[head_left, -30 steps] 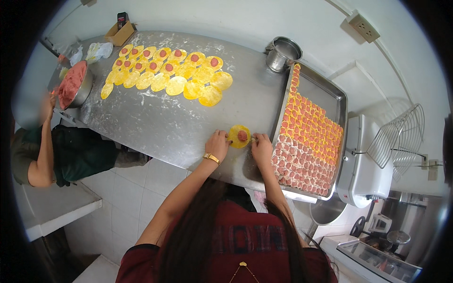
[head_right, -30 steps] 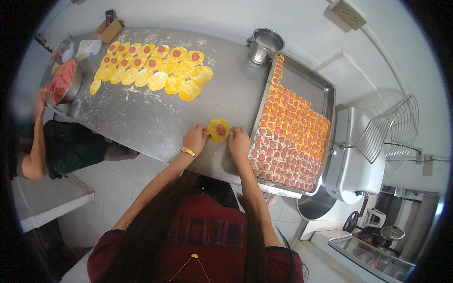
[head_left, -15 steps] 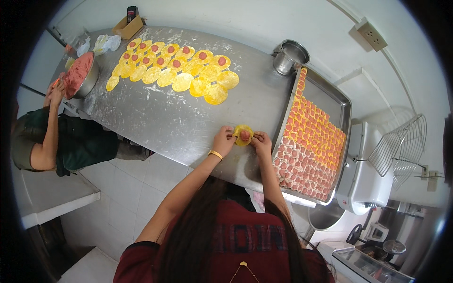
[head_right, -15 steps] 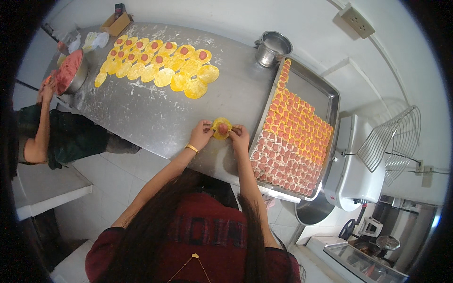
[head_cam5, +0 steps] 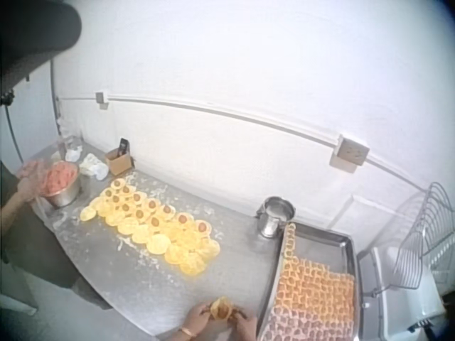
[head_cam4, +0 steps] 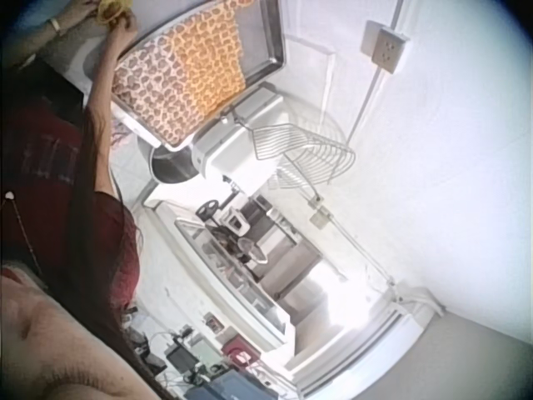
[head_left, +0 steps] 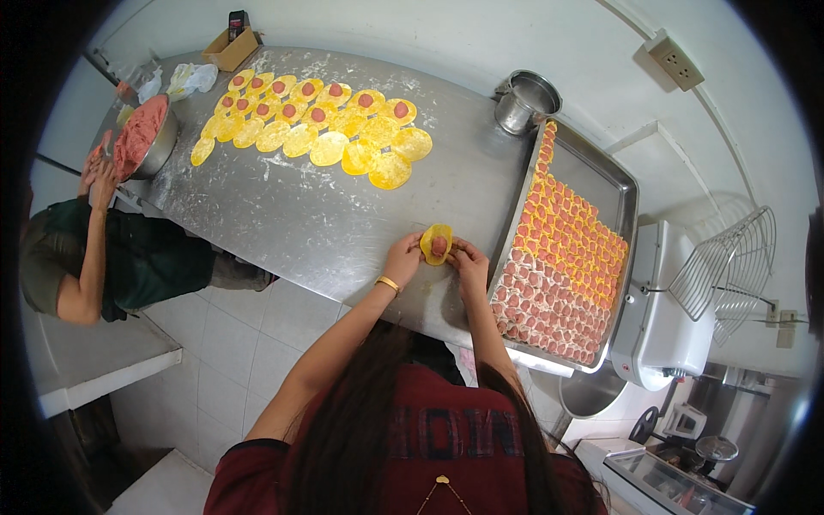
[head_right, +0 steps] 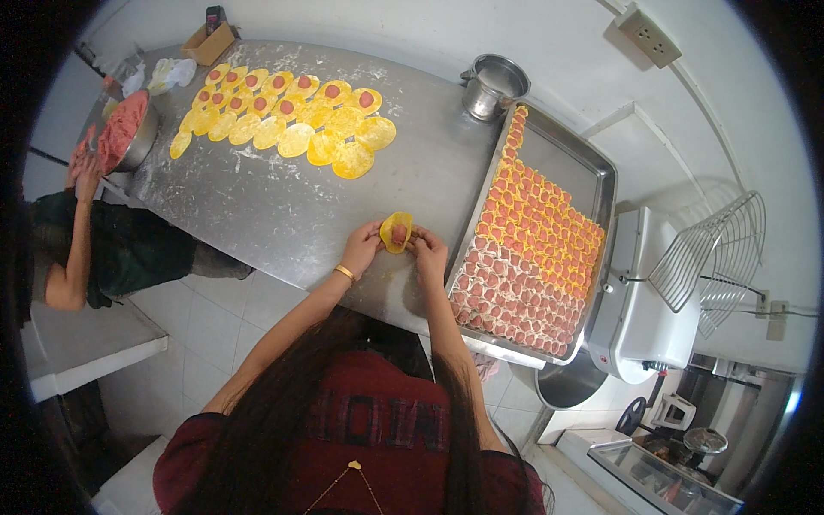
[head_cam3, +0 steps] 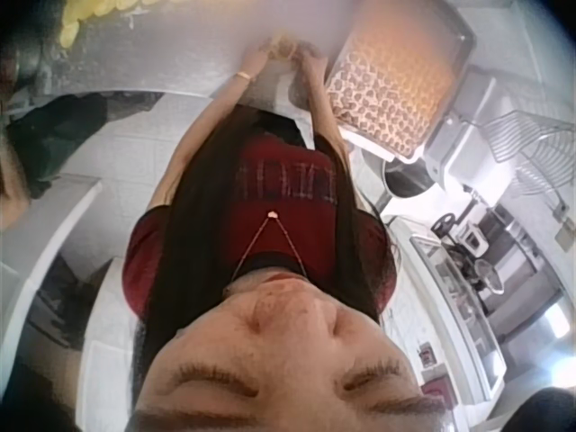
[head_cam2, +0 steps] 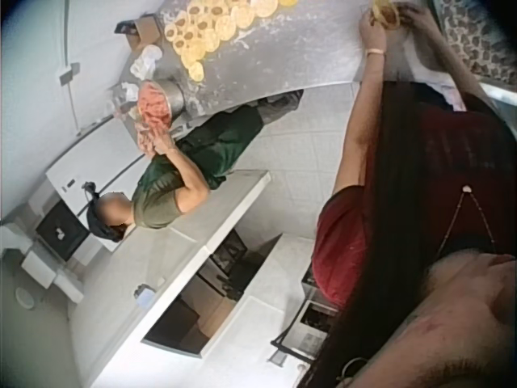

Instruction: The person places a red filling onto yellow dough circles, folds them into dumplings, and arranges them on a metal tray. A coworker across the table also prepares filling and places it on dough circles.

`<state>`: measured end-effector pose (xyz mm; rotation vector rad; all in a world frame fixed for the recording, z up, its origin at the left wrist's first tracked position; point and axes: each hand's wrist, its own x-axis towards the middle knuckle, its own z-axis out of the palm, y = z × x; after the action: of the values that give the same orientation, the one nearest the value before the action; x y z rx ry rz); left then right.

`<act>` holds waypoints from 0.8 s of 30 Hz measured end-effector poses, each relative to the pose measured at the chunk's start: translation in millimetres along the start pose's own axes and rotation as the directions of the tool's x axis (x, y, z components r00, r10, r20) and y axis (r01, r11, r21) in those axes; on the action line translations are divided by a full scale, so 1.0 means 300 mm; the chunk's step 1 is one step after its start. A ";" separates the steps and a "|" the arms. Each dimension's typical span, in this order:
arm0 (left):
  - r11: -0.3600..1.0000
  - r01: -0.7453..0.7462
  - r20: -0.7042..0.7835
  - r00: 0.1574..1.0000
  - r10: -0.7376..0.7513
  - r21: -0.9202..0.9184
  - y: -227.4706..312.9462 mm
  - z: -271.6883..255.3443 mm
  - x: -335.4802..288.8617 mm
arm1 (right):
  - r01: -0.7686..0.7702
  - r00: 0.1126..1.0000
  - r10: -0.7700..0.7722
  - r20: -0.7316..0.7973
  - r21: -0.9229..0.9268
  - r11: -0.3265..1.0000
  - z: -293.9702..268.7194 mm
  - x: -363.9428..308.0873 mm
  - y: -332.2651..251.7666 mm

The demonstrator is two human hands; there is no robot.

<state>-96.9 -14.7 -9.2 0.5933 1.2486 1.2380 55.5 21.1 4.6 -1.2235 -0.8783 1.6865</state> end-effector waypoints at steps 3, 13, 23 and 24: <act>0.994 -0.023 0.037 0.999 0.020 0.104 0.001 -0.004 -0.022 | 0.157 0.985 -0.142 0.094 -0.173 0.972 0.009 -0.011 0.002; 0.999 0.038 0.013 0.999 -0.038 -0.030 0.079 0.004 -0.038 | 0.042 0.998 -0.039 0.047 -0.074 0.996 0.033 -0.027 -0.067; 0.941 -0.005 0.005 1.000 0.007 -0.339 0.133 0.038 -0.085 | 0.226 0.964 -0.225 0.141 0.007 0.974 0.065 -0.062 -0.119; 0.931 -0.010 -0.008 1.000 0.008 -0.366 0.133 0.040 -0.120 | 0.180 0.979 -0.169 0.116 -0.095 0.979 0.050 -0.070 -0.113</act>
<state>-95.0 -32.4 42.9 0.3213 0.9846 1.4380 52.4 14.1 46.6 -1.0972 -1.1196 1.5933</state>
